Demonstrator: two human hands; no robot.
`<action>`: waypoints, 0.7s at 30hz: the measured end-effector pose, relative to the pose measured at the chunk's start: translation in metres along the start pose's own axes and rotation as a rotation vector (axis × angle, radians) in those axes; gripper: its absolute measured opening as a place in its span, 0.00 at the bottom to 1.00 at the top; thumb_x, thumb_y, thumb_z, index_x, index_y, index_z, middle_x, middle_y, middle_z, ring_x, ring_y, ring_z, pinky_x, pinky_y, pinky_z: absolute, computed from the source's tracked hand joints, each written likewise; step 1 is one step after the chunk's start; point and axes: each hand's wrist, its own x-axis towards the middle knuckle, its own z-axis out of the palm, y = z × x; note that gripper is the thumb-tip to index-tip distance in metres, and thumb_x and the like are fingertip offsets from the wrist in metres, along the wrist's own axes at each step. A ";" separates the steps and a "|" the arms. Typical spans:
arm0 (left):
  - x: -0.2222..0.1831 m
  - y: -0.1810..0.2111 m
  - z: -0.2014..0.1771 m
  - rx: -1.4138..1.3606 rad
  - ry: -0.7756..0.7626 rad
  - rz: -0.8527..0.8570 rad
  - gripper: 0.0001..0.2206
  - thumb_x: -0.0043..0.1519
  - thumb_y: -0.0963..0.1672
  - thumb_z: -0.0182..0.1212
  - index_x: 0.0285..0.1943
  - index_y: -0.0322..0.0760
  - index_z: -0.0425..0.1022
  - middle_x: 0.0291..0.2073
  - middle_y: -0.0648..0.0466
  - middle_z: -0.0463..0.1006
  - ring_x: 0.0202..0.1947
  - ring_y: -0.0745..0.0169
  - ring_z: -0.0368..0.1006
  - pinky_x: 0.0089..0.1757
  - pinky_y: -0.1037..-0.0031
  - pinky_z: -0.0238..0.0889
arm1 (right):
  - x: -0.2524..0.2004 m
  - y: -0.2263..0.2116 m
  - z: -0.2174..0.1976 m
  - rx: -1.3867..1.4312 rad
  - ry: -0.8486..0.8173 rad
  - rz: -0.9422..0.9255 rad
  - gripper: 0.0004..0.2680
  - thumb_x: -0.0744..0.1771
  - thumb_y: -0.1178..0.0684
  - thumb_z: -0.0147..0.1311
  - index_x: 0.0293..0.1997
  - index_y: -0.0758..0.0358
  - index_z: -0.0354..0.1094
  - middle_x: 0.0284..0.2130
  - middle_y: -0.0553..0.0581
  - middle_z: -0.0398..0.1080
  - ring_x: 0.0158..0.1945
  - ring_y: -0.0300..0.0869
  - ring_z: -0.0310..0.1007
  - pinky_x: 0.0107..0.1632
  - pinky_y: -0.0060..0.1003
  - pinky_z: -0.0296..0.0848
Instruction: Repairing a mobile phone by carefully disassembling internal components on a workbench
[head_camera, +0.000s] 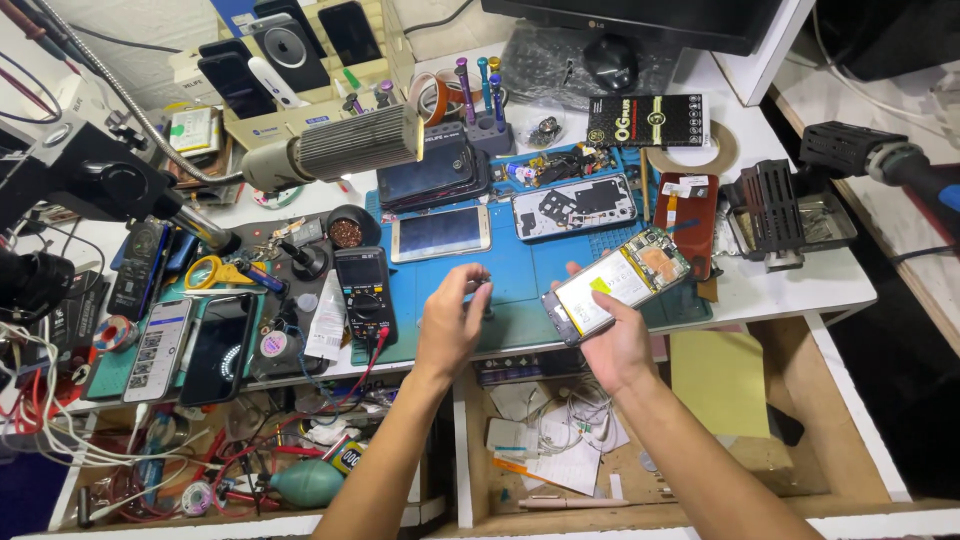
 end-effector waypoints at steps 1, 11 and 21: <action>-0.002 -0.001 0.002 -0.004 -0.003 0.000 0.06 0.66 0.38 0.57 0.51 0.31 0.71 0.40 0.40 0.80 0.40 0.35 0.81 0.41 0.54 0.76 | 0.001 -0.002 0.000 -0.001 0.004 -0.003 0.28 0.67 0.60 0.36 0.74 0.52 0.24 0.72 0.61 0.50 0.73 0.64 0.48 0.72 0.65 0.41; -0.009 0.001 -0.001 0.114 -0.129 -0.070 0.16 0.64 0.38 0.58 0.61 0.38 0.73 0.41 0.39 0.83 0.43 0.37 0.80 0.43 0.53 0.73 | -0.003 -0.002 -0.003 0.014 0.002 -0.002 0.28 0.67 0.60 0.37 0.75 0.53 0.24 0.72 0.62 0.49 0.73 0.65 0.47 0.72 0.64 0.42; 0.035 0.025 -0.062 0.589 -0.523 -0.407 0.07 0.56 0.48 0.68 0.42 0.51 0.84 0.28 0.49 0.85 0.37 0.42 0.82 0.40 0.57 0.75 | 0.003 0.003 -0.004 -0.001 -0.033 0.003 0.28 0.67 0.59 0.38 0.74 0.50 0.24 0.72 0.61 0.50 0.73 0.64 0.48 0.72 0.63 0.43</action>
